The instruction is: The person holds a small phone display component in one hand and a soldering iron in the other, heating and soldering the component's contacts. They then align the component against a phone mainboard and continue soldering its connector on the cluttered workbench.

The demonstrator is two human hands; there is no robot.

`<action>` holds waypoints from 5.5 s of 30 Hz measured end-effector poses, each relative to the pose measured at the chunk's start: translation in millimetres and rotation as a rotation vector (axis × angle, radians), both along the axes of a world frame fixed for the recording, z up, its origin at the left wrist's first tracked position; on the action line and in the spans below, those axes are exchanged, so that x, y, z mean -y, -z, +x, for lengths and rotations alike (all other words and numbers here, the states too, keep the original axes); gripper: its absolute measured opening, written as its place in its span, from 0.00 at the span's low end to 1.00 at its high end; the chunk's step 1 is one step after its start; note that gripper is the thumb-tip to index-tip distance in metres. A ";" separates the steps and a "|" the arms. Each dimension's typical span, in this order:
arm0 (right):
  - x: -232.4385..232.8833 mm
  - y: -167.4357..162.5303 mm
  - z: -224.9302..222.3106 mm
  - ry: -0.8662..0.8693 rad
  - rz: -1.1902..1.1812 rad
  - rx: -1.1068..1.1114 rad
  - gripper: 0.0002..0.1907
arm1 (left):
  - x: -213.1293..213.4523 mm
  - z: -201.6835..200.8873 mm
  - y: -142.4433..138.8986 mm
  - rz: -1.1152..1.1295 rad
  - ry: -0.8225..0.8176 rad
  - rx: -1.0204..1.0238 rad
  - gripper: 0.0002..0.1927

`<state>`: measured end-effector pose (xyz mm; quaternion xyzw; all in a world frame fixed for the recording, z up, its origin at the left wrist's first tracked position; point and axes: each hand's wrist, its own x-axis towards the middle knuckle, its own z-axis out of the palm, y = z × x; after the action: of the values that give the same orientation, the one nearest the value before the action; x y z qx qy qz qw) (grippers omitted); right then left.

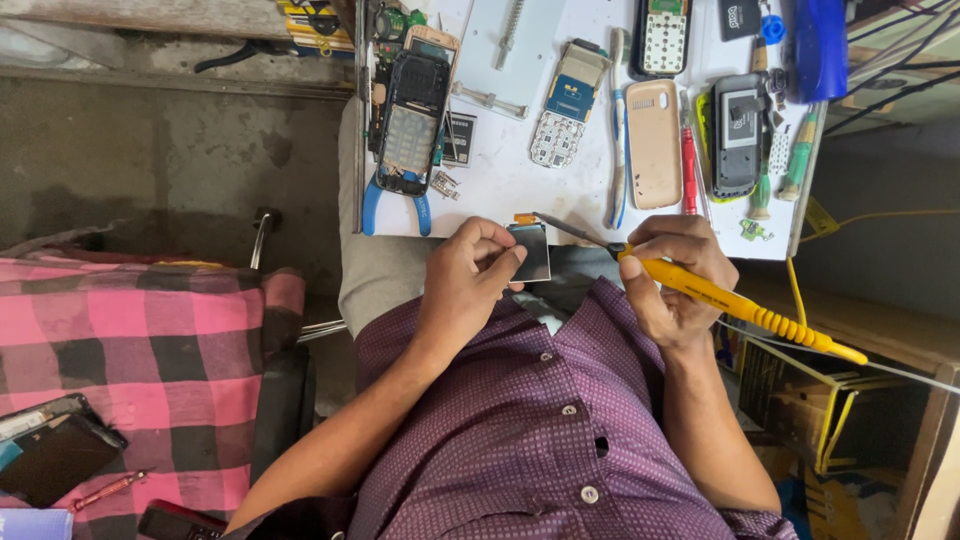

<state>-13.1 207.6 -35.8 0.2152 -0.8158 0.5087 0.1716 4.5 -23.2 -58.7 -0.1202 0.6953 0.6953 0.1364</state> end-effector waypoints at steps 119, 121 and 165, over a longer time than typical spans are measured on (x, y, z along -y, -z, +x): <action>8.2 -8.8 -11.7 -0.062 0.021 0.011 0.07 | 0.4 -2.8 4.0 0.014 -0.013 0.011 0.07; 8.8 -8.7 -11.8 -0.063 0.018 0.011 0.07 | 0.3 -3.2 3.3 0.032 -0.018 0.007 0.07; 9.6 -7.8 -15.8 -0.093 0.019 0.013 0.07 | -0.4 -3.6 5.2 0.043 -0.026 0.008 0.07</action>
<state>-28.9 198.0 -28.0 0.2511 -0.8107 0.5099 0.1404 0.9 -22.8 -64.0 -0.1292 0.6781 0.7113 0.1324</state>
